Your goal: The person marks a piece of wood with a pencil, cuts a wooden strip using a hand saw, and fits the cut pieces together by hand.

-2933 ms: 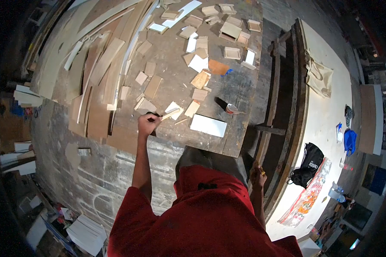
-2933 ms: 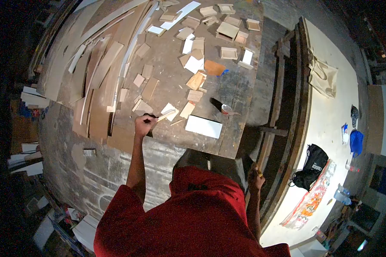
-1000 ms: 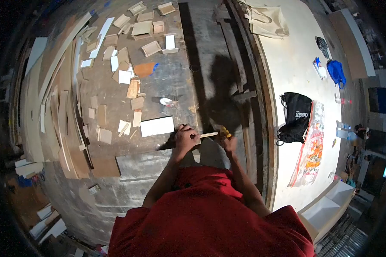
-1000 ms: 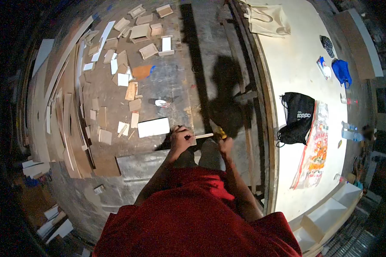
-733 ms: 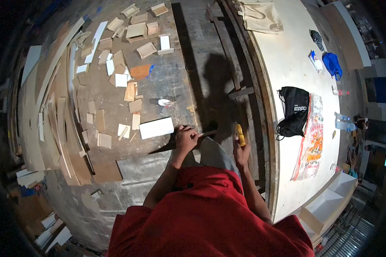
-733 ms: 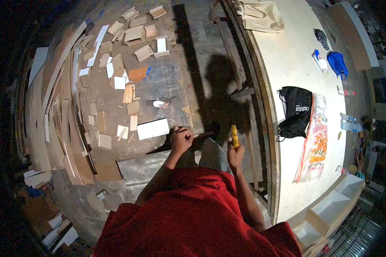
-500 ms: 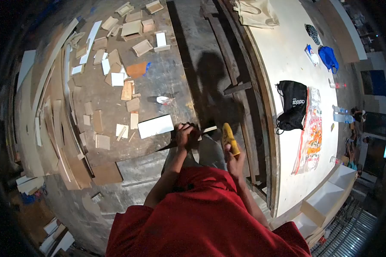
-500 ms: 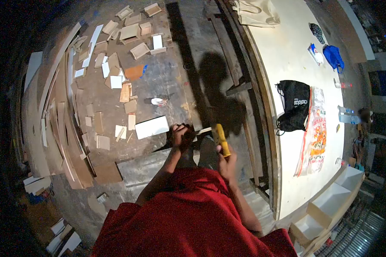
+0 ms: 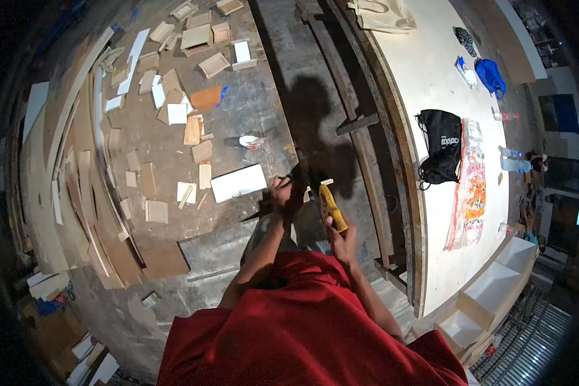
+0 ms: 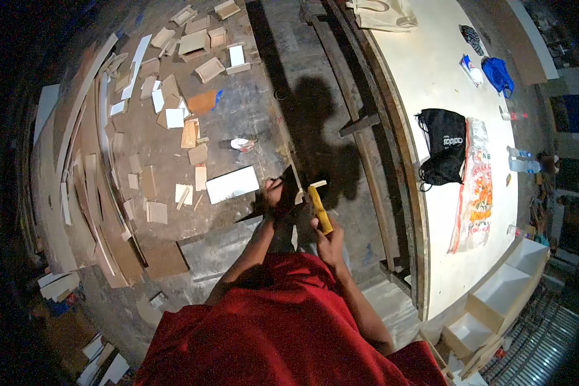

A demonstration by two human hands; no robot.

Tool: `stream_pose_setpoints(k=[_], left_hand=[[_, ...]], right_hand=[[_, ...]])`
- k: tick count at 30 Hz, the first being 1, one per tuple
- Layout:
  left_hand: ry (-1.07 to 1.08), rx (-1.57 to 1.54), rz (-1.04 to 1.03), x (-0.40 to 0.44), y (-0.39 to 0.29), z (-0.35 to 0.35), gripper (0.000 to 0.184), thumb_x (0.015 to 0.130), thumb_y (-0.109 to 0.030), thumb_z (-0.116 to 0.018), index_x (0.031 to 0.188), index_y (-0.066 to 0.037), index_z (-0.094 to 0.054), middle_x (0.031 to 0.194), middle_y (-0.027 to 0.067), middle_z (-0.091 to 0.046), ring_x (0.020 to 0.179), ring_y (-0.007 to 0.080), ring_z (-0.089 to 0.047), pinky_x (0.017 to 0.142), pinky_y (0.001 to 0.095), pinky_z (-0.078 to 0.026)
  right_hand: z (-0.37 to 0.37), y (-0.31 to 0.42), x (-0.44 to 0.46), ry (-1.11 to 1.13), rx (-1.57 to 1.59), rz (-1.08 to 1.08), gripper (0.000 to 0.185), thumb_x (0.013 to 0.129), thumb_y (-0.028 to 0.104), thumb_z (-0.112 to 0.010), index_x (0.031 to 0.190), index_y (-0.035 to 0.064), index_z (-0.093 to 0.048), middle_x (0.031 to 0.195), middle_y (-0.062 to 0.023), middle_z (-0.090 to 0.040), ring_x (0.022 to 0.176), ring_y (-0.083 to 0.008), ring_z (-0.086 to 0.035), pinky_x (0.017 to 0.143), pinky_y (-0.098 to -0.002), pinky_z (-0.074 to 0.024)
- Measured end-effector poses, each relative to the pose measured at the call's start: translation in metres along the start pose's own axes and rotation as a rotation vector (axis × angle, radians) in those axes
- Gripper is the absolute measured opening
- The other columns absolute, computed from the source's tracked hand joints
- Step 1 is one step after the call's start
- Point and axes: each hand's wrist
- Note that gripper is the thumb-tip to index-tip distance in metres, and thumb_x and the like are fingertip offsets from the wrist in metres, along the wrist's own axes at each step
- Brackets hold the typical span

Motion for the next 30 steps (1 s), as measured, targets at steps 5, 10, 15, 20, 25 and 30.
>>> stream_pose_setpoints(k=[5,10,15,20,25,30], left_hand=[[-0.040,-0.060,-0.108,0.004,-0.007,0.006,0.010,0.081,-0.019,-0.066,0.079,-0.010,-0.063,0.078,0.0098,-0.057,0.077,0.0318,-0.053,0.072,0.0421,-0.041],[-0.056,-0.037,-0.198,0.003,-0.004,0.002,0.005,0.080,-0.014,-0.066,0.081,-0.010,-0.065,0.080,0.0098,-0.061,0.078,0.0320,-0.055,0.072,0.0420,-0.041],[-0.053,-0.185,-0.130,-0.002,0.007,-0.011,0.005,0.078,-0.010,-0.067,0.083,-0.011,-0.067,0.083,0.0098,-0.065,0.079,0.0319,-0.058,0.072,0.0420,-0.042],[-0.022,-0.359,-0.003,0.000,-0.005,-0.001,0.005,0.088,-0.013,-0.064,0.088,-0.010,-0.068,0.086,0.0070,-0.069,0.083,0.0251,-0.063,0.074,0.0403,-0.046],[0.109,-1.331,0.363,-0.012,-0.013,0.002,0.039,0.108,-0.035,-0.044,0.104,-0.004,-0.067,0.098,0.0051,-0.071,0.092,0.0201,-0.064,0.086,0.0366,-0.052],[0.282,-1.554,0.176,-0.008,0.019,-0.010,0.051,0.110,-0.041,-0.032,0.120,-0.001,-0.063,0.115,0.0077,-0.071,0.103,0.0220,-0.065,0.094,0.0371,-0.052]], right_hand=[[-0.002,-0.006,-0.004,0.004,-0.083,0.050,0.034,0.102,0.033,-0.068,0.113,0.0012,-0.065,0.079,0.0055,-0.055,0.067,-0.0057,-0.046,0.057,-0.0252,-0.0354],[-0.006,-0.010,-0.001,0.008,-0.194,0.151,0.034,0.103,0.034,-0.067,0.111,0.0009,-0.064,0.078,0.0058,-0.053,0.067,-0.0062,-0.046,0.058,-0.0257,-0.0352],[0.001,0.005,0.010,0.201,-0.144,0.094,0.030,0.102,0.030,-0.066,0.110,0.0007,-0.065,0.081,0.0028,-0.057,0.072,-0.0078,-0.049,0.062,-0.0273,-0.0390],[-0.002,0.014,0.013,0.178,-0.214,0.248,0.023,0.101,0.024,-0.067,0.107,0.0018,-0.065,0.078,0.0029,-0.058,0.068,-0.0075,-0.050,0.060,-0.0273,-0.0400],[-0.001,0.023,0.007,0.187,-0.160,0.117,0.017,0.100,0.017,-0.063,0.106,0.0015,-0.066,0.079,0.0031,-0.059,0.070,-0.0072,-0.051,0.062,-0.0266,-0.0411],[-0.006,0.030,0.016,0.168,-0.184,0.099,0.015,0.097,0.012,-0.063,0.107,0.0015,-0.067,0.079,0.0044,-0.058,0.071,-0.0067,-0.051,0.063,-0.0268,-0.0412]])
Point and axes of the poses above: each hand's wrist, its own x-axis towards the middle knuckle, its own z-axis out of the back of the hand, y = z × x
